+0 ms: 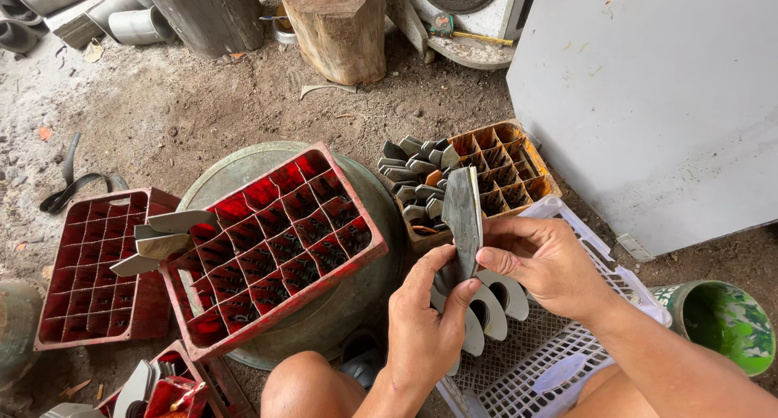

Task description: The person sits on a small stool and repeatedly picks up gray metal pieces from a red crate. They inspect each piece and place it into a white plastic basket. The person continues this process, moving items from the crate to the basket.

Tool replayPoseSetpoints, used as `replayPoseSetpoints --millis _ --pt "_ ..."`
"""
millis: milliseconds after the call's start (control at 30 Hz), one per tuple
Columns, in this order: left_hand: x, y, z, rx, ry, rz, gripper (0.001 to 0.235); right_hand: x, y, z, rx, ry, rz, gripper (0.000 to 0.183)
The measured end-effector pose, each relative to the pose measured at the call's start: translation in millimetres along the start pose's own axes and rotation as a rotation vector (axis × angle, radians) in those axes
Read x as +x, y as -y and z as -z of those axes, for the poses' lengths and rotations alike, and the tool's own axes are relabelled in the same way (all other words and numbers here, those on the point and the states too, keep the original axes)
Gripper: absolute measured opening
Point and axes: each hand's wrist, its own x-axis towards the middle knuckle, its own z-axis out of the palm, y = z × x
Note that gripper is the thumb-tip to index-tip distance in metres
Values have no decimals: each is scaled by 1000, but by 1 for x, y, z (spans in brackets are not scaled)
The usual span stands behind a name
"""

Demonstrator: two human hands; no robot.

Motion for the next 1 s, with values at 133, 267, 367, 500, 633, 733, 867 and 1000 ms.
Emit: replayPoseSetpoints --millis 133,267,367,500,633,733,867,1000 --pt "2 -1 1 61 -16 -143 37 -1 3 -4 59 -11 -76 38" --pt "0 -2 4 46 47 -105 34 2 15 -3 112 15 -12 47" --pt "-2 -3 4 50 116 -113 35 8 25 11 255 -10 56 60" --pt "-1 -4 3 64 180 -196 34 10 24 21 461 42 2 54" --pt "-1 -4 2 63 206 -239 35 8 16 28 548 108 29 43" --pt "-1 -4 1 59 206 -301 36 6 12 33 572 126 70 39" --pt "-2 -4 0 46 236 -299 37 6 10 36 600 150 67 38" --pt "-4 -5 2 89 263 -278 40 6 10 38 621 169 64 36"
